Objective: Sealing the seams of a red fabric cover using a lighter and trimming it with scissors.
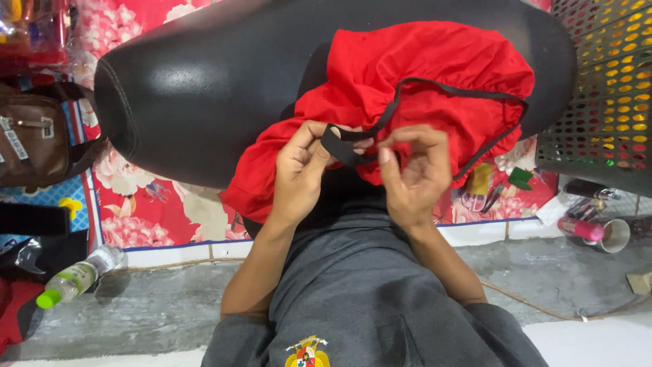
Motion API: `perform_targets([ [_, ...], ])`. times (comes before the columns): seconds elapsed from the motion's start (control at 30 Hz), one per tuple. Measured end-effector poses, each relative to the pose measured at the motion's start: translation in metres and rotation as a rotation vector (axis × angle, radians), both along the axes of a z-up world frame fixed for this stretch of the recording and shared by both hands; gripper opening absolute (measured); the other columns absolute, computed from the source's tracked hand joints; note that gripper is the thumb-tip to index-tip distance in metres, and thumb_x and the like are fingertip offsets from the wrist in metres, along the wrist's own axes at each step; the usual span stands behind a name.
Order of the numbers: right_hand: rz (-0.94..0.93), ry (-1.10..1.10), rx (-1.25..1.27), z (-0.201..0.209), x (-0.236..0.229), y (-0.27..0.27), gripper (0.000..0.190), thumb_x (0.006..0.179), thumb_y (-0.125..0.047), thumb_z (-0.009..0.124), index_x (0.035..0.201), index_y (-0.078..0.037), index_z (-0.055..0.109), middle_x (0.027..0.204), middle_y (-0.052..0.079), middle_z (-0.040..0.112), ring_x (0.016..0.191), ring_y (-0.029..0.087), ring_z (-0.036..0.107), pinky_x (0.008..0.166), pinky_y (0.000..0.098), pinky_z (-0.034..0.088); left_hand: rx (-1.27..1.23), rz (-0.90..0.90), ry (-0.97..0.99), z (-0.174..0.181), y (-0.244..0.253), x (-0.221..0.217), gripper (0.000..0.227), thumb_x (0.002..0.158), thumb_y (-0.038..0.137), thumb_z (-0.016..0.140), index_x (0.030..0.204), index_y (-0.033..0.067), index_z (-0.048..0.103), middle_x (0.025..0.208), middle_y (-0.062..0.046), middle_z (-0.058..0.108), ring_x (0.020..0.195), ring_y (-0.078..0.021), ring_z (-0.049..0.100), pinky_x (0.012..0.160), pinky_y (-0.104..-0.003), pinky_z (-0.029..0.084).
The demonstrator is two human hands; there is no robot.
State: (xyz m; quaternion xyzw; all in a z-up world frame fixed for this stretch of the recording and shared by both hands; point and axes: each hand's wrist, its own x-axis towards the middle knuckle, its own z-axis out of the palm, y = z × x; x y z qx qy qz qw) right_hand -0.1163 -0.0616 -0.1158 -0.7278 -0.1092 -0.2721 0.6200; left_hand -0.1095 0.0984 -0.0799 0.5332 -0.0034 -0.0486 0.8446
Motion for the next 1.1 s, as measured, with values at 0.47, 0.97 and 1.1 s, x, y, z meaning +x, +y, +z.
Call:
perform_targets([
  [0.47,0.039,0.156,0.185,-0.016,-0.016,-0.003,0.026,0.098,0.011,0.066,0.123,0.013,0.06,0.092,0.022,0.067,0.083,0.027,0.075,0.072,0.036,0.064,-0.197,-0.033,0.128,-0.017,-0.028,-0.023,0.018,0.107,0.016,0.055,0.119,0.0032,0.059,0.111,-0.017,0.075,0.109,-0.0193,0.069,0.103,-0.038,0.054],
  [0.97,0.234,0.564,0.328,0.007,-0.016,0.001,0.03,0.095,-0.008,0.076,0.117,-0.006,0.055,0.086,0.005,0.071,0.073,0.007,0.067,0.065,0.0164,0.051,0.989,-0.118,-0.776,0.043,0.02,0.014,0.043,0.107,0.013,0.073,0.143,0.0039,0.052,0.149,-0.011,0.058,0.133,-0.0239,0.063,0.113,-0.041,0.042],
  [1.1,0.314,0.616,0.394,0.001,-0.017,-0.008,0.037,0.094,0.001,0.073,0.118,-0.008,0.045,0.094,0.01,0.075,0.084,0.011,0.071,0.077,0.0202,0.057,0.883,-0.27,-0.739,0.029,0.028,0.03,0.049,0.099,0.011,0.074,0.144,0.0103,0.054,0.136,-0.005,0.068,0.103,-0.0231,0.061,0.097,-0.035,0.044],
])
